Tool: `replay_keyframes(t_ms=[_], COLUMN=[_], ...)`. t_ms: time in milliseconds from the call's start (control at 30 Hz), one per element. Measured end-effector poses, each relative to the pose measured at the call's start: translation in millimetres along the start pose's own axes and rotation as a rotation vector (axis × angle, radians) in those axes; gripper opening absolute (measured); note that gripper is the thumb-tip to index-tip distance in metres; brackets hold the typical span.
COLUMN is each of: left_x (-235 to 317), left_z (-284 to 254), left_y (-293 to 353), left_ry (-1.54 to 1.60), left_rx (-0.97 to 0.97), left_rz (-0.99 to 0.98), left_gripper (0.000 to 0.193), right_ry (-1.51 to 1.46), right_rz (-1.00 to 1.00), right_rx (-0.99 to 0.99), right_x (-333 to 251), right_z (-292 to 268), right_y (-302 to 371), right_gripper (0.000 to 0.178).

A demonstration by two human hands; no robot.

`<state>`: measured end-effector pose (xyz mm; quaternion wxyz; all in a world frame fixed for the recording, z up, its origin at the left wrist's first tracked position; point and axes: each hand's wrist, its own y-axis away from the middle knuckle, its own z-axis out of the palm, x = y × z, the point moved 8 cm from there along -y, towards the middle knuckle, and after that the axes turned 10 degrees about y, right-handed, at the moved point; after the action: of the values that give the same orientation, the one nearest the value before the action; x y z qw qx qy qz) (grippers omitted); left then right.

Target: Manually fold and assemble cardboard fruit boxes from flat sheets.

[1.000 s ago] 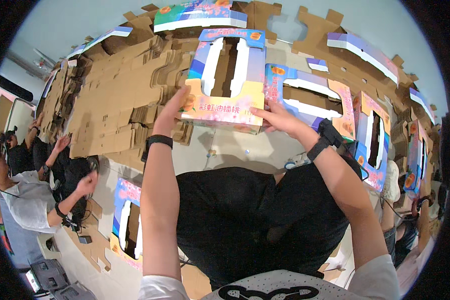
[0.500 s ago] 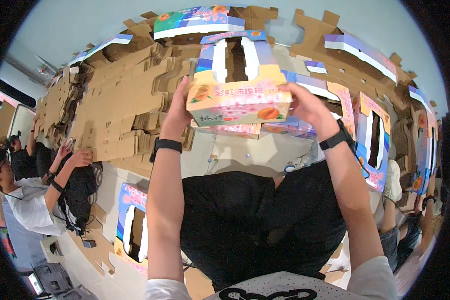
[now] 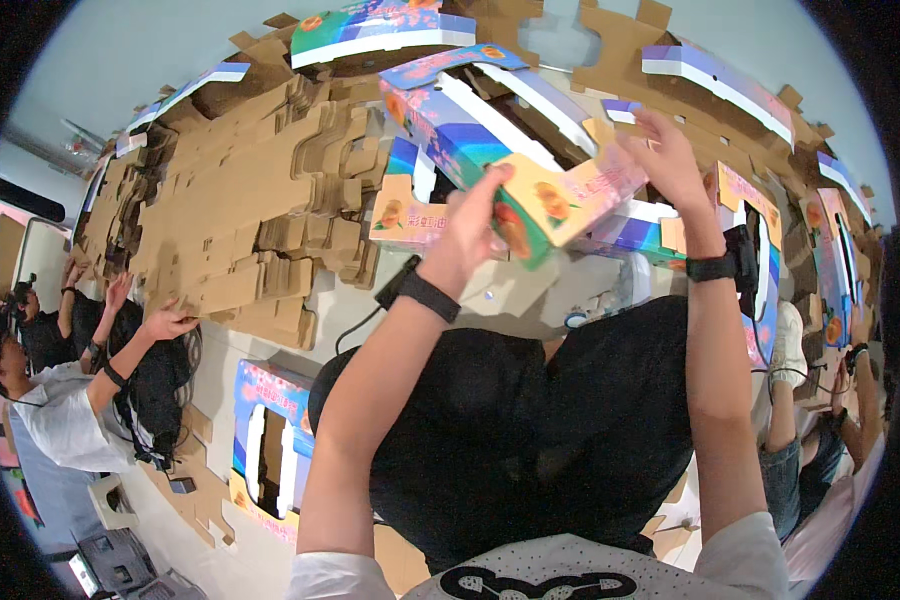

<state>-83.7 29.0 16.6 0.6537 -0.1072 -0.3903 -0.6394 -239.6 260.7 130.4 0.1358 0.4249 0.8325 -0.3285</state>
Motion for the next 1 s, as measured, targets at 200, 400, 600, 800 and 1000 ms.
replay_keyframes(t_ms=[200, 400, 600, 800, 1000], left_x=[-84.9, -112.3, 4.9, 47.1, 33.5], left_z=[48.0, 49.9, 43.8, 33.8, -33.3], left_y=[51.0, 60.4, 46.2, 34.2, 2.0], left_ry=[-0.266, -0.706, -0.606, -0.618, -0.647], left_rx=[-0.035, -0.408, -0.424, -0.238, 0.162], left_rz=[-0.060, -0.388, -0.040, 0.243, 0.349], left_gripper=[0.055, 0.055, 0.023, 0.015, 0.052], right_ry=[0.331, 0.477, 0.440, 0.553, 0.597], right_rz=[-0.135, -0.270, -0.394, -0.125, -0.082], right_rx=[-0.311, -0.477, -0.397, -0.585, -0.671], right_x=[-120.3, -103.0, -79.6, 10.3, 7.1], right_z=[69.7, 95.1, 44.7, 34.6, 52.9], right_y=[40.1, 52.1, 31.3, 29.9, 31.5], right_gripper=[0.103, 0.108, 0.105, 0.118, 0.126])
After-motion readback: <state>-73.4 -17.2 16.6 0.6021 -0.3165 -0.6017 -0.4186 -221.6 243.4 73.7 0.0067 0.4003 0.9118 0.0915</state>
